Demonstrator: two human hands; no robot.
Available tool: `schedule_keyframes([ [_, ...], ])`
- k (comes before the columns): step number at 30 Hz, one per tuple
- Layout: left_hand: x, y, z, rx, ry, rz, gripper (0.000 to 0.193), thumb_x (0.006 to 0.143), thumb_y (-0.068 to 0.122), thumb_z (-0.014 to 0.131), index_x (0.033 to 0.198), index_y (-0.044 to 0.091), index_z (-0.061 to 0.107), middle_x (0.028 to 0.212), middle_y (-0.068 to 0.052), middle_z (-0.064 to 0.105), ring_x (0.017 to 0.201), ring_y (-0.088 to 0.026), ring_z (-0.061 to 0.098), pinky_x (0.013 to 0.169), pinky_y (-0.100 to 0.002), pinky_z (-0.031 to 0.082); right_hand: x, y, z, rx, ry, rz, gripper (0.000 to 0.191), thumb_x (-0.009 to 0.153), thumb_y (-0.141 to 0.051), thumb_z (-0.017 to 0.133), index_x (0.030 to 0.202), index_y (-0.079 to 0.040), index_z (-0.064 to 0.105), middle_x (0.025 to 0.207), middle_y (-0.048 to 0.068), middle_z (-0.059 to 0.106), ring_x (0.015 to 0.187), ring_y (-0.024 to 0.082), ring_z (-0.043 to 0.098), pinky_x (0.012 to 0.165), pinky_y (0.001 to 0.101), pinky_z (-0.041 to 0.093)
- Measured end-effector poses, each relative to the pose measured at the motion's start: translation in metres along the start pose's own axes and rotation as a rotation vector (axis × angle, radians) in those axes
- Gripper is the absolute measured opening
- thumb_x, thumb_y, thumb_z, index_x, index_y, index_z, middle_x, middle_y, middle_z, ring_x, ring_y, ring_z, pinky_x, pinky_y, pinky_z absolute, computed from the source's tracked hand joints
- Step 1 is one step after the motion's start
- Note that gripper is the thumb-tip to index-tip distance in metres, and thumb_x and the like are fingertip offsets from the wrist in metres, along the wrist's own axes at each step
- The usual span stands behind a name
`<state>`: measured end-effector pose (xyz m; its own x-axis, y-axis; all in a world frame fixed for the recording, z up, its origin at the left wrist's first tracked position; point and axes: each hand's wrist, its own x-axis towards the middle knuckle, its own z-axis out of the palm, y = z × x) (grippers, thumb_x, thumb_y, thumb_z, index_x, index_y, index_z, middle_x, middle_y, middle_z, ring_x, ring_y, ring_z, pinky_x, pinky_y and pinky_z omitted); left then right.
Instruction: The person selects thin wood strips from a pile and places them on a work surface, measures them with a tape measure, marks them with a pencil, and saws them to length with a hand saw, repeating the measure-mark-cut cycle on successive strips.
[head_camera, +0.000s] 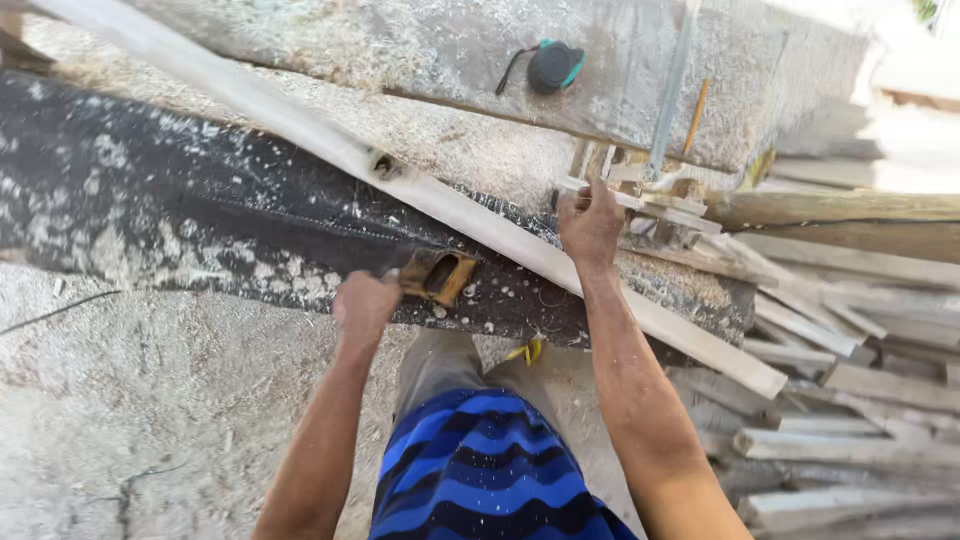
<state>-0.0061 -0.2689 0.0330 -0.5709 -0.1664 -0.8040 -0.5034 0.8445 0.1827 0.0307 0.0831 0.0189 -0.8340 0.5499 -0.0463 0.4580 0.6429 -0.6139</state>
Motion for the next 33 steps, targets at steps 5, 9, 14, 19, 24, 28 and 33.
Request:
schedule_keyframes([
  [5, 0.005, 0.146, 0.032, 0.116, -0.071, 0.586, 0.047, 0.099, 0.05, 0.062, 0.095, 0.003, 0.067, 0.094, -0.015, 0.068, 0.087, -0.029, 0.065, 0.082, -0.045, 0.051, 0.004, -0.011, 0.011, -0.001, 0.001, 0.118, 0.051, 0.09, -0.015, 0.072, 0.135, 0.003, 0.057, 0.102, 0.015, 0.064, 0.083, 0.019, 0.068, 0.067, 0.0307, 0.063],
  [9, 0.038, 0.244, 0.07, 0.145, 0.213, 1.069, 0.065, 0.095, 0.049, 0.068, 0.135, 0.0, 0.052, 0.136, -0.029, 0.046, 0.125, -0.042, 0.046, 0.102, -0.053, 0.044, 0.048, -0.006, -0.014, -0.179, 0.155, 0.123, 0.039, 0.097, -0.015, 0.07, 0.131, 0.002, 0.059, 0.108, 0.015, 0.063, 0.089, 0.02, 0.066, 0.07, 0.0328, 0.06],
  [14, 0.094, 0.322, 0.092, 0.362, 0.434, 1.188, 0.1, 0.077, 0.06, 0.079, 0.149, 0.009, 0.031, 0.149, -0.03, 0.026, 0.137, -0.052, 0.031, 0.108, -0.068, 0.033, 0.137, 0.036, -0.084, -0.312, 0.033, 0.555, 0.027, 0.095, -0.008, 0.064, 0.12, 0.004, 0.06, 0.106, 0.016, 0.063, 0.091, 0.021, 0.063, 0.068, 0.0335, 0.059],
  [19, 0.119, 0.345, 0.097, 0.524, 0.323, 1.184, 0.086, 0.091, 0.047, 0.076, 0.156, 0.01, 0.033, 0.152, -0.024, 0.032, 0.138, -0.053, 0.032, 0.1, -0.065, 0.039, 0.189, 0.087, -0.104, -0.274, -0.261, 0.852, 0.026, 0.098, 0.0, 0.054, 0.124, 0.003, 0.057, 0.114, 0.021, 0.063, 0.096, 0.025, 0.065, 0.084, 0.0378, 0.058],
  [24, 0.109, 0.353, 0.091, 0.465, 0.24, 1.248, 0.076, 0.09, 0.05, 0.072, 0.148, 0.008, 0.045, 0.138, -0.025, 0.047, 0.126, -0.047, 0.043, 0.092, -0.058, 0.045, 0.199, 0.102, -0.093, -0.433, -0.347, 0.8, 0.037, 0.097, -0.003, 0.058, 0.132, 0.001, 0.047, 0.115, 0.024, 0.06, 0.105, 0.032, 0.058, 0.094, 0.0431, 0.05],
  [28, 0.074, 0.349, 0.088, 0.113, -0.265, 0.989, 0.057, 0.086, 0.04, 0.065, 0.135, 0.011, 0.058, 0.106, -0.015, 0.059, 0.097, -0.029, 0.056, 0.083, -0.047, 0.048, 0.202, 0.09, -0.1, -0.31, -0.302, 0.868, 0.03, 0.1, -0.002, 0.054, 0.13, -0.002, 0.051, 0.113, 0.018, 0.062, 0.103, 0.025, 0.061, 0.091, 0.0388, 0.054],
  [33, 0.011, 0.313, 0.097, -0.421, -0.683, 0.918, 0.046, 0.078, 0.025, 0.06, 0.117, 0.002, 0.068, 0.092, -0.008, 0.061, 0.079, -0.019, 0.054, 0.072, -0.036, 0.048, 0.152, 0.049, -0.143, -0.167, -0.365, 0.805, 0.023, 0.103, -0.014, 0.05, 0.124, -0.005, 0.049, 0.099, 0.014, 0.063, 0.079, 0.023, 0.061, 0.066, 0.0408, 0.056],
])
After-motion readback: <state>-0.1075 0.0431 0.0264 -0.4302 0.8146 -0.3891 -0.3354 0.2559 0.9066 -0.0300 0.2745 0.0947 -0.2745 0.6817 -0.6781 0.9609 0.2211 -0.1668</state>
